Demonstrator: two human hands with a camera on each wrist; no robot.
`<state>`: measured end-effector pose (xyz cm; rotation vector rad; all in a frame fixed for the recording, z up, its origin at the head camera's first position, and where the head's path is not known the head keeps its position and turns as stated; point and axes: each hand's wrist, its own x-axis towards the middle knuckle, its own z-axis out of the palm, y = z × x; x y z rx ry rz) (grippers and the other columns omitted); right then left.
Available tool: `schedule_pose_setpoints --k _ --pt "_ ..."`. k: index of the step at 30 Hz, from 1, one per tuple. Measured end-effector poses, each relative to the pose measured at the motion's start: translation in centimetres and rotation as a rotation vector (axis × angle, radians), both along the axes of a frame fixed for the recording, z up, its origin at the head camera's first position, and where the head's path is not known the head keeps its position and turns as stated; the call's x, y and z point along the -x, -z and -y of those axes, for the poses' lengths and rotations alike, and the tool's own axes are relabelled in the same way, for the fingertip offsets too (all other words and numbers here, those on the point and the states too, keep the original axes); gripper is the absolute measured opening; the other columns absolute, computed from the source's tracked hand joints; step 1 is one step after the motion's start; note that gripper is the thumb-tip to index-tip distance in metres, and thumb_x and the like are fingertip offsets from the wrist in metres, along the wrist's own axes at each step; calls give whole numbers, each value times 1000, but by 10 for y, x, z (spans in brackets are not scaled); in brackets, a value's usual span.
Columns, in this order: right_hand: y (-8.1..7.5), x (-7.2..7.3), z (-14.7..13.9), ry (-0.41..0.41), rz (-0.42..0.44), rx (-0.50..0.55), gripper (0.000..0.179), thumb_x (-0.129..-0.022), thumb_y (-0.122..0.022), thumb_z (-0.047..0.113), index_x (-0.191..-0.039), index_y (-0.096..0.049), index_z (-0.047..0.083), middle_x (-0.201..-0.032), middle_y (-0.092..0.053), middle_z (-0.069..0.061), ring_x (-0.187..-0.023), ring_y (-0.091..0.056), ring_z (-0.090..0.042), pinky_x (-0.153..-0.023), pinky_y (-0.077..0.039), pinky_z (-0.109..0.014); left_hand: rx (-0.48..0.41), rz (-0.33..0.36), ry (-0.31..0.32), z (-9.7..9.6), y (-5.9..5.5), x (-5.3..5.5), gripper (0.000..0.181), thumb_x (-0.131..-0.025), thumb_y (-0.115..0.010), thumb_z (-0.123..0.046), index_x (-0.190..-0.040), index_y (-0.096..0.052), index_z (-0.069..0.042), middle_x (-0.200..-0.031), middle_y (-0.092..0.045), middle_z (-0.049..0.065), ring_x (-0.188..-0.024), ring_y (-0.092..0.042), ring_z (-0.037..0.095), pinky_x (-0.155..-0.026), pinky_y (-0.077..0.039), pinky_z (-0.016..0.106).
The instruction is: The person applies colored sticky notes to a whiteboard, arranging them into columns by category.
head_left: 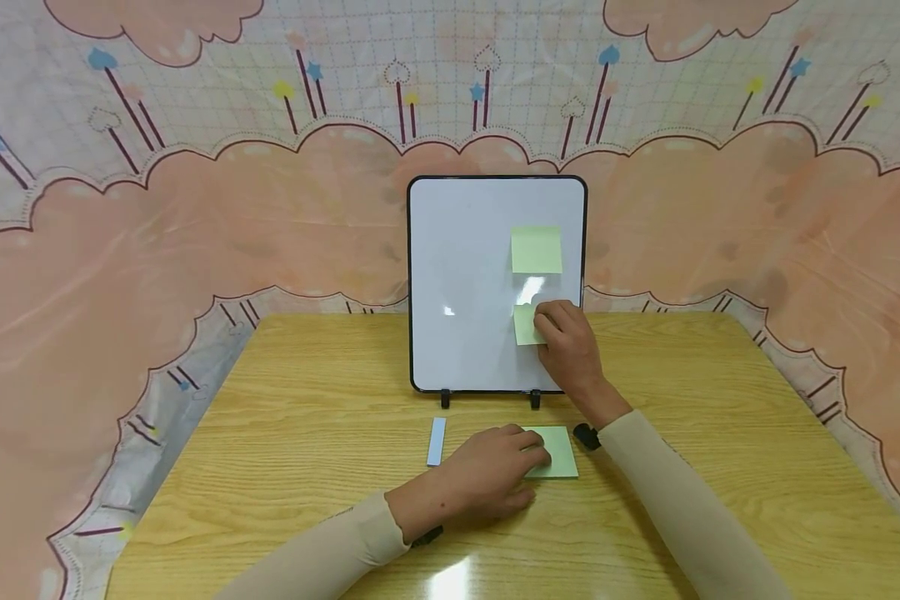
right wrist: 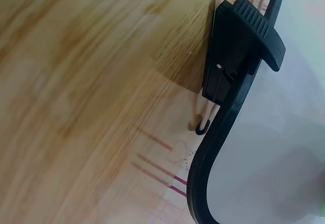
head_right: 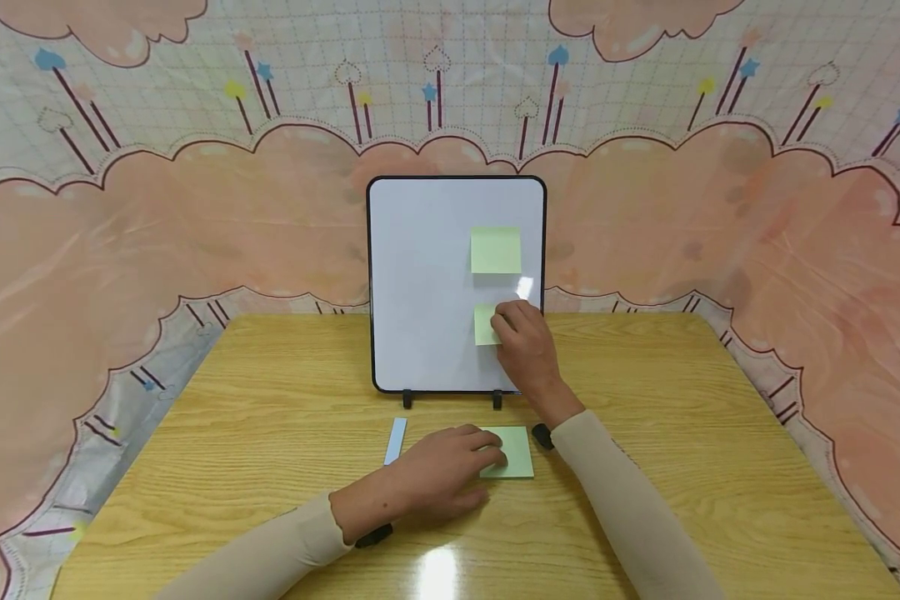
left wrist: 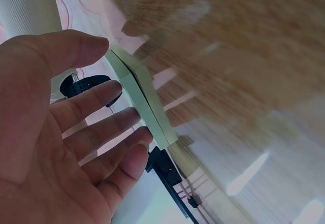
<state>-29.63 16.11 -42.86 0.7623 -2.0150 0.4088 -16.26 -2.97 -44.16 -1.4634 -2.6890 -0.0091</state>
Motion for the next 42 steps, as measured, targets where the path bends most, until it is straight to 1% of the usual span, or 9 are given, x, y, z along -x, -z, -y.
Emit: schedule_pose_setpoints --k 8,14,19,22,25,28,32,38,42 --pt "0 0 -1 -10 2 0 26 -78 -73 -24 -87 -63 -2 -103 -68 -16 -99 -64 -36 -88 -56 -48 6 -1 1 0 0 0 36 -97 -73 -35 -132 -69 -24 -136 -65 -6 -124 -62 14 -105 -49 24" --pt "1 0 -4 -22 -4 6 23 -80 -70 -24 -86 -62 -3 -105 -69 -17 -100 -64 -38 -85 -56 -48 7 6 3 0 -1 0 37 -98 -73 -35 -133 -69 -23 -136 -65 -6 -124 -62 13 -105 -49 24" --pt "3 -1 -6 -29 -4 6 19 -80 -71 -19 -89 -65 -3 -107 -69 -18 -101 -64 -38 -87 -55 -49 12 -2 7 1 1 -1 37 -98 -73 -36 -133 -69 -23 -136 -65 -6 -124 -62 14 -105 -50 24" --pt "6 -3 -8 -29 1 4 19 -79 -74 -15 -93 -68 -4 -110 -69 -19 -103 -64 -38 -89 -55 -50 12 -9 10 1 2 -1 38 -98 -73 -36 -133 -68 -24 -136 -65 -6 -123 -62 13 -105 -50 24" --pt "8 -6 -10 -25 11 -6 25 -79 -81 -8 -102 -72 -4 -114 -68 -19 -106 -63 -39 -93 -54 -50 13 -15 9 1 4 -1 38 -98 -73 -37 -133 -68 -24 -136 -65 -6 -123 -62 13 -104 -50 24" --pt "10 -8 -12 -23 19 -18 38 -76 -89 0 -110 -73 -4 -117 -68 -18 -110 -62 -39 -97 -53 -50 15 -20 8 1 5 -1 38 -98 -73 -37 -133 -68 -24 -136 -65 -6 -123 -62 13 -104 -50 24" --pt "10 -11 -13 -25 51 -26 48 -74 -95 7 -115 -73 -4 -122 -67 -19 -115 -61 -39 -102 -52 -50 20 -20 4 0 5 0 39 -98 -73 -38 -134 -68 -24 -137 -65 -6 -125 -62 13 -106 -49 24" --pt "11 -16 -16 -33 106 -27 54 -76 -96 17 -121 -73 -2 -130 -65 -19 -124 -59 -40 -106 -51 -51 26 -20 7 0 4 -1 39 -98 -73 -38 -134 -68 -23 -138 -65 -6 -125 -62 14 -106 -50 25" --pt "11 -19 -17 -31 126 -35 57 -80 -94 25 -125 -71 -1 -133 -64 -19 -128 -58 -40 -110 -48 -52 22 -18 5 1 4 -1 39 -98 -73 -38 -134 -68 -23 -138 -65 -6 -125 -62 13 -105 -50 25"
